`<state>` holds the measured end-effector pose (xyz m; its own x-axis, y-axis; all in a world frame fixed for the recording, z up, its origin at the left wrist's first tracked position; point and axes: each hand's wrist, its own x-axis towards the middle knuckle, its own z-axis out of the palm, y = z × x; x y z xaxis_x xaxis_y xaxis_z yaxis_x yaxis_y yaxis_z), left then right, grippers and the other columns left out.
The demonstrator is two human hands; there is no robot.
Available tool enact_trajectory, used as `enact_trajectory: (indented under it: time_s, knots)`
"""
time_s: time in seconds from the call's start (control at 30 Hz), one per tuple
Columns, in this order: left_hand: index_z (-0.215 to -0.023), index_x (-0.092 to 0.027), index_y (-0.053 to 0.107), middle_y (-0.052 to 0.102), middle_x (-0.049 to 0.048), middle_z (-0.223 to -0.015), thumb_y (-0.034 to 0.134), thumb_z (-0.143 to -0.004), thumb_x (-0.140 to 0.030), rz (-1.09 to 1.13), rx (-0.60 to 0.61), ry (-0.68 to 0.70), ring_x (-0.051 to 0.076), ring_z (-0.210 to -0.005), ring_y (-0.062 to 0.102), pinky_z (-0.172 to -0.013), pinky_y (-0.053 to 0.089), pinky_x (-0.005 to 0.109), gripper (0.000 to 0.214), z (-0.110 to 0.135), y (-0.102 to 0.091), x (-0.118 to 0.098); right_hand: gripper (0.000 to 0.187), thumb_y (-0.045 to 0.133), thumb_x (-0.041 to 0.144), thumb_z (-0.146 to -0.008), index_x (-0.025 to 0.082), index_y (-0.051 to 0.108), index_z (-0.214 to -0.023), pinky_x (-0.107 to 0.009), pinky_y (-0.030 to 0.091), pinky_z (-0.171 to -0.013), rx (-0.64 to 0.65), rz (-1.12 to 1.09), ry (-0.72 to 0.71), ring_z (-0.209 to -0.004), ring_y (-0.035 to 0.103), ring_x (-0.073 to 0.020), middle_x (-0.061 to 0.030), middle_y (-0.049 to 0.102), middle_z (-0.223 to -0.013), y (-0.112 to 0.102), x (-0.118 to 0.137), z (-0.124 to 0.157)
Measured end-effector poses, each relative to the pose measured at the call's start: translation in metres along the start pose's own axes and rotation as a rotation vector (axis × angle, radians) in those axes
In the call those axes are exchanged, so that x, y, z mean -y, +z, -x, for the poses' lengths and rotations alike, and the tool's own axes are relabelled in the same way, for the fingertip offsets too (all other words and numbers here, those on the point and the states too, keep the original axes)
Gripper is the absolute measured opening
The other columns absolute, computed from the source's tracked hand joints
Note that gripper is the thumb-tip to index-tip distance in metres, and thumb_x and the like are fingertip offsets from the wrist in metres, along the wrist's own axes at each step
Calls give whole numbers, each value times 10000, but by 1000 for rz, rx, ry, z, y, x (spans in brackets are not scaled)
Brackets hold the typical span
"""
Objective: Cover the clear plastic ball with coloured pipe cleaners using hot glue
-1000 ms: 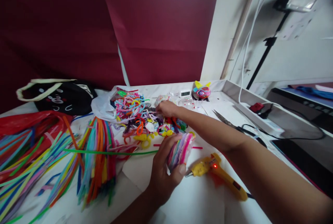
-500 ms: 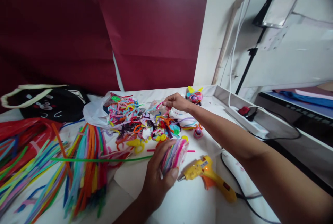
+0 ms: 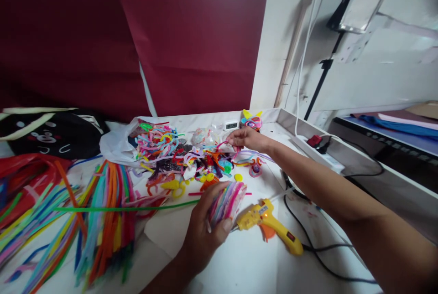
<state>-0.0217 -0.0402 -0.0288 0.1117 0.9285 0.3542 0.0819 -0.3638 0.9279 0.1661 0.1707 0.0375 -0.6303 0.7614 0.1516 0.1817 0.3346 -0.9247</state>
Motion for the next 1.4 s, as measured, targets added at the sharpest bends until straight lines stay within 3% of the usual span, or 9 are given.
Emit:
enact_trajectory:
  time_s: [0.2, 0.43, 0.63, 0.83, 0.97, 1.1, 1.23, 1.4]
  knots:
    - [-1338, -259, 555, 567, 79, -1388, 669, -761, -442, 244, 9, -142, 336, -1291, 496, -1072, 403, 442, 616, -1, 1, 1, 380, 734, 456, -744, 107, 682, -889, -266, 492, -640, 86, 1, -4, -626, 599, -126, -24, 673, -682, 14, 2, 33]
    - [-1337, -234, 580, 555, 95, -1414, 636, -774, -453, 690, 20, -274, 362, -1348, 430, -1083, 381, 488, 607, -2, 6, -6, 305, 676, 364, -814, 100, 699, -964, -221, 444, -575, 157, 103, -24, -599, 548, -108, -17, 660, -695, 31, 12, 64]
    - [-1290, -250, 629, 561, 67, -1416, 631, -790, -448, 833, 50, -286, 342, -1400, 363, -1126, 317, 474, 538, -1, 7, -5, 225, 623, 255, -837, 121, 737, -977, -240, 479, -687, 226, 272, -89, -765, 623, -157, -62, 718, -873, 40, 25, 77]
    - [-1282, -239, 633, 637, 71, -1323, 638, -786, -444, 913, 42, -354, 346, -1356, 425, -1117, 318, 485, 537, -2, 8, -4, 251, 612, 305, -851, 129, 749, -967, -213, 461, -639, 381, 379, -109, -716, 622, -142, -37, 725, -826, 42, 37, 80]
    - [-1133, -202, 717, 718, 73, -1163, 628, -797, -422, 921, 20, -342, 337, -1307, 485, -1116, 317, 472, 411, -4, 8, -7, 248, 644, 254, -795, 118, 746, -976, -225, 478, -675, 484, 281, -13, -743, 635, -147, -41, 728, -845, 31, 42, 66]
    - [-856, -187, 764, 751, 69, -1036, 641, -798, -394, 917, 4, -293, 337, -1256, 534, -1100, 337, 456, 248, -5, 8, -10, 225, 674, 245, -740, 115, 730, -915, -216, 481, -641, 311, 158, 28, -671, 615, -119, -11, 697, -740, 37, 38, 25]
    - [-1065, -186, 735, 721, 86, -1143, 651, -774, -405, 909, 41, -309, 349, -1238, 544, -1074, 362, 464, 374, -5, 7, -10, 110, 692, 228, -727, 125, 699, -763, -213, 481, -590, 319, 165, 69, -585, 582, -106, 18, 646, -611, 68, 25, -23]
    - [-1285, -183, 620, 677, 105, -1242, 647, -747, -397, 872, 47, -325, 359, -1261, 519, -1060, 372, 467, 579, -5, 5, -8, 176, 739, 269, -766, 122, 661, -707, -181, 437, -478, 359, 236, 189, -484, 517, -71, 30, 610, -555, 104, 14, -57]
